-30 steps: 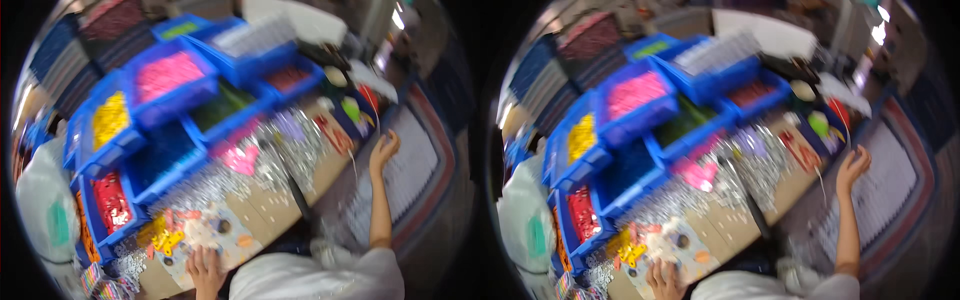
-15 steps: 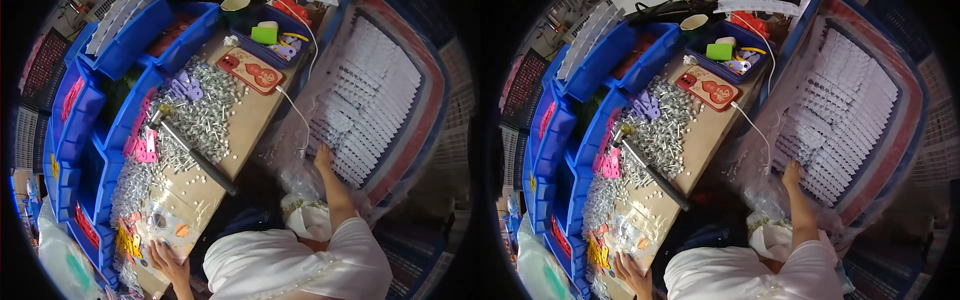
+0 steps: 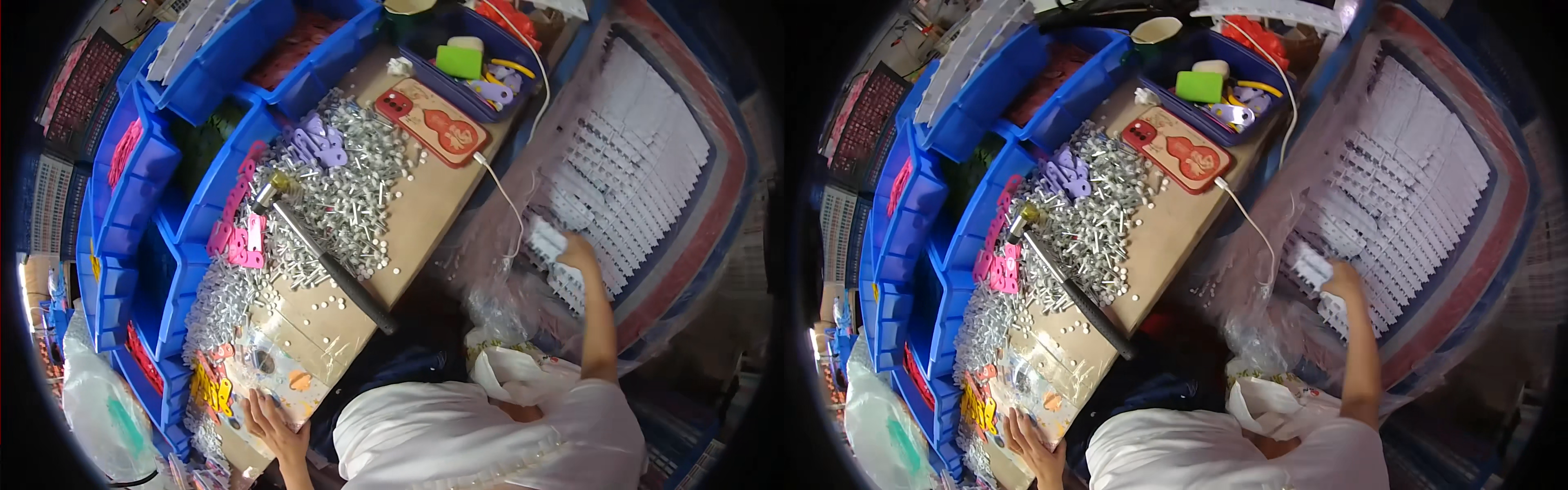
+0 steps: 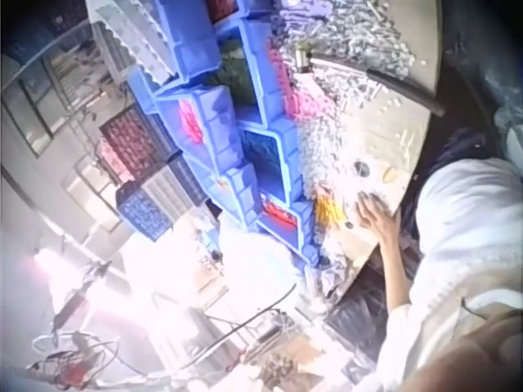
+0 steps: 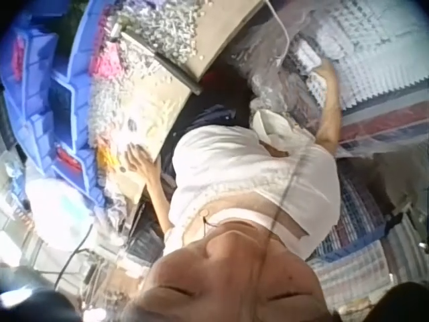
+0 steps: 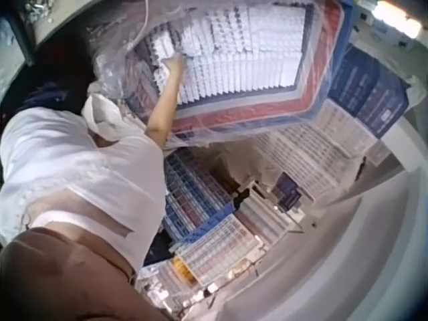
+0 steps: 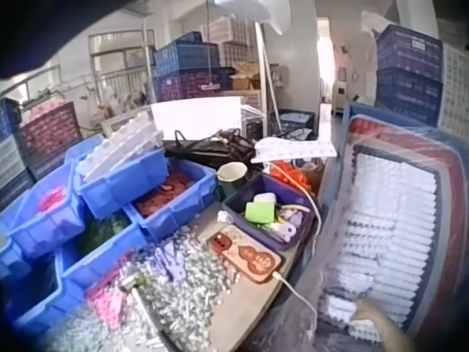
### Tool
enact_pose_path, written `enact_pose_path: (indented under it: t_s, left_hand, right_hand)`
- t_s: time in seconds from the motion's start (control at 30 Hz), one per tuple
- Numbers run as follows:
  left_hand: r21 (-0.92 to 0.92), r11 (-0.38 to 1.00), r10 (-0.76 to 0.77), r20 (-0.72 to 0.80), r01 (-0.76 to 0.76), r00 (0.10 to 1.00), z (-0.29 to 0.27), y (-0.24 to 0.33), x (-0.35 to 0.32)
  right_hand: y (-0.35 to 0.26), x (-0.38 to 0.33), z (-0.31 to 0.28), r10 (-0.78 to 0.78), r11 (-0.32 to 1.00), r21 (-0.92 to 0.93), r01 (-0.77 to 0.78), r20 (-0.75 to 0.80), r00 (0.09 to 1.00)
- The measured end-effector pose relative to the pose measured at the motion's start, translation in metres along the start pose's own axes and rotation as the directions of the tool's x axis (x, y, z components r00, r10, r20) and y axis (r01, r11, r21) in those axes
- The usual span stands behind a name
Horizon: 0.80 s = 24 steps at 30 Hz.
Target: Assembling toy xylophones by placing colored keys onto a plastic base and securing them with pins and a mallet.
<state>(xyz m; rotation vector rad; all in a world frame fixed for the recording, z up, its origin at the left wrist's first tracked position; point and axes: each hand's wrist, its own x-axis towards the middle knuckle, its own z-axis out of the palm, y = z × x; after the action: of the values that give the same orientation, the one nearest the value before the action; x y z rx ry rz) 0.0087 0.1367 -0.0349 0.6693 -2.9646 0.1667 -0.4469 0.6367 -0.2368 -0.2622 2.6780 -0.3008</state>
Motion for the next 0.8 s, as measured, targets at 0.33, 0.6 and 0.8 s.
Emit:
enact_pose_path:
  t_s: [0.33, 0.6, 0.8]
  left_hand:
    - [-0.143, 0.990, -0.024, -0.025, 0.020, 0.999, 0.004, -0.003, 0.002]
    - [-0.404, 0.913, -0.082, -0.032, 0.062, 0.996, 0.000, -0.007, -0.009]
    - [-0.467, 0.881, -0.117, -0.066, 0.073, 0.991, -0.003, 0.000, -0.010]
  right_hand:
    - [-0.210, -0.076, -0.165, 0.316, 0.681, 0.507, 0.528, -0.854, 0.413]
    - [-0.514, -0.019, -0.220, -0.529, 0.536, -0.425, 0.730, -0.842, -0.102]
    - [-0.667, 0.022, -0.239, -0.694, 0.532, -0.702, 0.474, -0.682, -0.230]
